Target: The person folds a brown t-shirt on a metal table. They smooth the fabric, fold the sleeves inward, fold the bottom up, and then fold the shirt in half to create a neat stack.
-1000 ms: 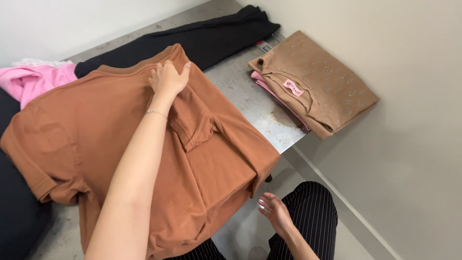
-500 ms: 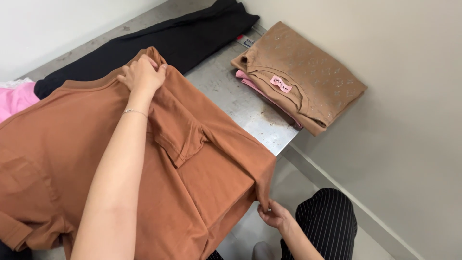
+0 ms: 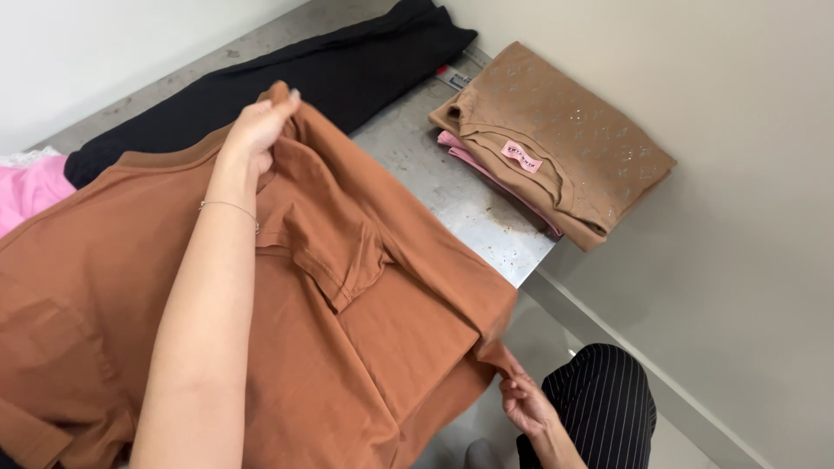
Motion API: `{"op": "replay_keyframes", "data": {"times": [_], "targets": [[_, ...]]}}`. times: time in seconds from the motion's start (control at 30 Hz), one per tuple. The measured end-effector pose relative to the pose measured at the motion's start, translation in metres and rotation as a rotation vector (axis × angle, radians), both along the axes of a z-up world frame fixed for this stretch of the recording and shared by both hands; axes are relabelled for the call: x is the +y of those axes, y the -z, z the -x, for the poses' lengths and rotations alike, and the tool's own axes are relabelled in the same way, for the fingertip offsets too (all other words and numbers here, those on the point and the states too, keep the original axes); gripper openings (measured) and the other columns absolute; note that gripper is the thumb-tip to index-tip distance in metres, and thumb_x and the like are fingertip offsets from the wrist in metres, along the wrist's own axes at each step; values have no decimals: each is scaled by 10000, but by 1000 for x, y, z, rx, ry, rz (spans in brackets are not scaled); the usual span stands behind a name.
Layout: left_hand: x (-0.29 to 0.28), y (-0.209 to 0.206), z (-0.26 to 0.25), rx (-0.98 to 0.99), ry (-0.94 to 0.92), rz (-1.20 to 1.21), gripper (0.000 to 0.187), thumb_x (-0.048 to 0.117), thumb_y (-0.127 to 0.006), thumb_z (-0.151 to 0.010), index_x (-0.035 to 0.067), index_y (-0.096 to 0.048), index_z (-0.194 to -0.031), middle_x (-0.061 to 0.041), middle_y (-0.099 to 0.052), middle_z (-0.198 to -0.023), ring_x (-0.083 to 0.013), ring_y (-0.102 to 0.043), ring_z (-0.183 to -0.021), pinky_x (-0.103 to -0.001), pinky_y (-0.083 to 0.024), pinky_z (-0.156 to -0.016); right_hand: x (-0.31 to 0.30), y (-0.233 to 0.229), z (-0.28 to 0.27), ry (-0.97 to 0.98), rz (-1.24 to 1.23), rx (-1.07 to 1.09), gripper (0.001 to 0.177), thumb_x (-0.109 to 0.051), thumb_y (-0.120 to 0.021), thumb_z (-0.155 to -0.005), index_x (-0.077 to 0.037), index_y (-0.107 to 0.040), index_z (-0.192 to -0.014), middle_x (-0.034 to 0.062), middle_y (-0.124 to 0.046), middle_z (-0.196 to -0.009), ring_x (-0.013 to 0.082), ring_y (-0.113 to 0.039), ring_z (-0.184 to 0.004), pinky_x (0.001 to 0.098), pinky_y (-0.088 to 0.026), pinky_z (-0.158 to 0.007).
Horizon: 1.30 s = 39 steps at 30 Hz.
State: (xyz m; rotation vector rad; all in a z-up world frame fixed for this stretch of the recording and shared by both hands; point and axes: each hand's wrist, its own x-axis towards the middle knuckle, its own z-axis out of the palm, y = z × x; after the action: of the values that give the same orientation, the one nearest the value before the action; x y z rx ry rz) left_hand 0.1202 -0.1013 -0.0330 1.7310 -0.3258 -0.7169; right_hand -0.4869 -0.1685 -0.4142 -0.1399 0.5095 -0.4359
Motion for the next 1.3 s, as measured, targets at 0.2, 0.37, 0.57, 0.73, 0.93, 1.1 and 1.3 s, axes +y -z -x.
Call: {"op": "replay_keyframes", "data": {"times": [0.2,0.37,0.57,0.73,0.93,1.1,1.3], "targets": [[-57,45,-60,-377,-25,135,357,429,-615,-1158,228,-561,-869,117,-454,-824,-44,-428,-812,-253,-390,-754,6,-18,58,249,167,-52,729,-21,-644,-965,-335,-521,-1612,-48,-680,-1189,-54,-423,-481,53,-387,-383],[-79,70,-94,-357,5,22,366,392,-627,-1161,210,-566,-850,102,-487,-810,-64,-432,-781,-269,-375,-711,13,-7,79,319,194,169,671,-72,-540,-1026,-289,-452,-1656,-48,-478,-762,-2,-397,-519,83,-340,-357],[-109,54,-118,-339,-74,-48,464,437,-702,-1135,215,-461,-806,82,-443,-803,-89,-421,-770,-299,-362,-687,4,-41,84,480,143,-58,625,-29,-566,-1005,-296,-579,-1570,-42,-524,-781,-46,-409,-467,56,-397,-383],[-97,27,-75,-170,-51,-130,405,472,-792,-1016,144,-575,-1111,8,-638,-1025,-145,-622,-943,-302,-510,-812,7,-79,63,445,151,97,683,-59,-635,-971,-202,-496,-1625,-89,-556,-849,-36,-407,-564,86,-395,-517],[-77,18,-47,-165,59,-163,345,405,-853,-980,191,-683,-771,28,-719,-849,-141,-692,-762,-297,-548,-684,7,-49,32,409,14,388,345,-200,-727,-959,-132,-715,-1297,79,-741,-1306,198,-711,-1137,294,-576,-956],[-65,11,-33,-303,198,-326,575,430,-789,-1036,212,-378,-696,41,-405,-679,-152,-421,-622,-338,-359,-627,11,-43,24,375,-332,-163,291,29,-576,-1015,31,-612,-1304,182,-634,-1212,54,-553,-773,38,-519,-485],[-62,17,-70,-337,158,-307,566,401,-770,-1055,217,-376,-694,48,-398,-675,-147,-415,-622,-334,-360,-632,33,-62,62,273,38,-463,128,-61,-576,-1080,-104,-683,-1134,-8,-493,-773,38,-414,-609,121,-394,-477]]}}
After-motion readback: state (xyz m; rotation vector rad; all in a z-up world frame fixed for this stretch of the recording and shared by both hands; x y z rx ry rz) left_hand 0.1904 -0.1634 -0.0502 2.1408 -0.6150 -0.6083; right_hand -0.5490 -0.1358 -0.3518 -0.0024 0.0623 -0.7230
